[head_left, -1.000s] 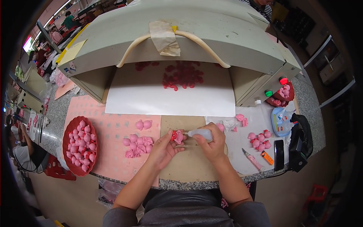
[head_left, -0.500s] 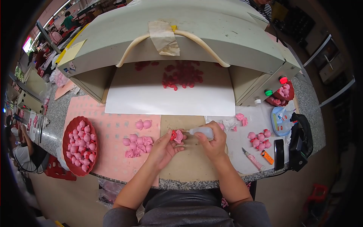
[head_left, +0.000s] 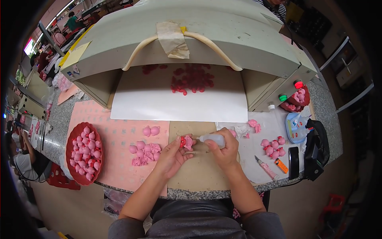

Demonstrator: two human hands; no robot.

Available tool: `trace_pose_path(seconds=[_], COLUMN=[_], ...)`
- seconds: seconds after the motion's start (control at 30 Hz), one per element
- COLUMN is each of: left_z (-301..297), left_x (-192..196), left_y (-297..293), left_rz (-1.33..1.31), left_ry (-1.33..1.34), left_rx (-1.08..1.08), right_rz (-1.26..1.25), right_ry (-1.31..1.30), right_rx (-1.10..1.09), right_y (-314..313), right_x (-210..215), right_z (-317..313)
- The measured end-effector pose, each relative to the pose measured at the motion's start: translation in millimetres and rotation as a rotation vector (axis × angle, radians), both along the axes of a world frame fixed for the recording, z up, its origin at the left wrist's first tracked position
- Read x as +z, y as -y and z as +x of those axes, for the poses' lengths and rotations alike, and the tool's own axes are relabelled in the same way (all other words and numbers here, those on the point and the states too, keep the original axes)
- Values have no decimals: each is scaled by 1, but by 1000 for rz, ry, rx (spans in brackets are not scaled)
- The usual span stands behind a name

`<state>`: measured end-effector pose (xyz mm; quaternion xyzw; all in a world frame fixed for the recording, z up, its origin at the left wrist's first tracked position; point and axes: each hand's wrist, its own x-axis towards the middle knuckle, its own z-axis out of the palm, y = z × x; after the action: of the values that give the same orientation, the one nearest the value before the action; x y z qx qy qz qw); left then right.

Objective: Assembling and gluing small pink clay pieces together at a workstation.

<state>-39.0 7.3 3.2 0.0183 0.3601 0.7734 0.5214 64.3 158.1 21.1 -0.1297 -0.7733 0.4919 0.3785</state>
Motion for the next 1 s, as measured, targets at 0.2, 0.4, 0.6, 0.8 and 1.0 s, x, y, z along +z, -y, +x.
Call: trace_pose_path(seconds=[0.2,0.4,0.6,0.8,1.0], left_z=[1,2,0,3,4], left_x=[-2,-1,-2,9,9], left_y=[1,0,1,-1,-1], left_rz=[13,11,50,89,114], left_ry=[-39,-66,-94,-111,-122], left_rx=[0,17,36,56,61], right_rz=[148,142,77,67,123], right_ry=[-87,-111,-86,-64,-86], right_rx=[8,6,17,-65,-83], right_y=[-3,-3,-3,-4,-4], right_x=[0,-1,0,7,8], right_z=[-1,-1,0,2,1])
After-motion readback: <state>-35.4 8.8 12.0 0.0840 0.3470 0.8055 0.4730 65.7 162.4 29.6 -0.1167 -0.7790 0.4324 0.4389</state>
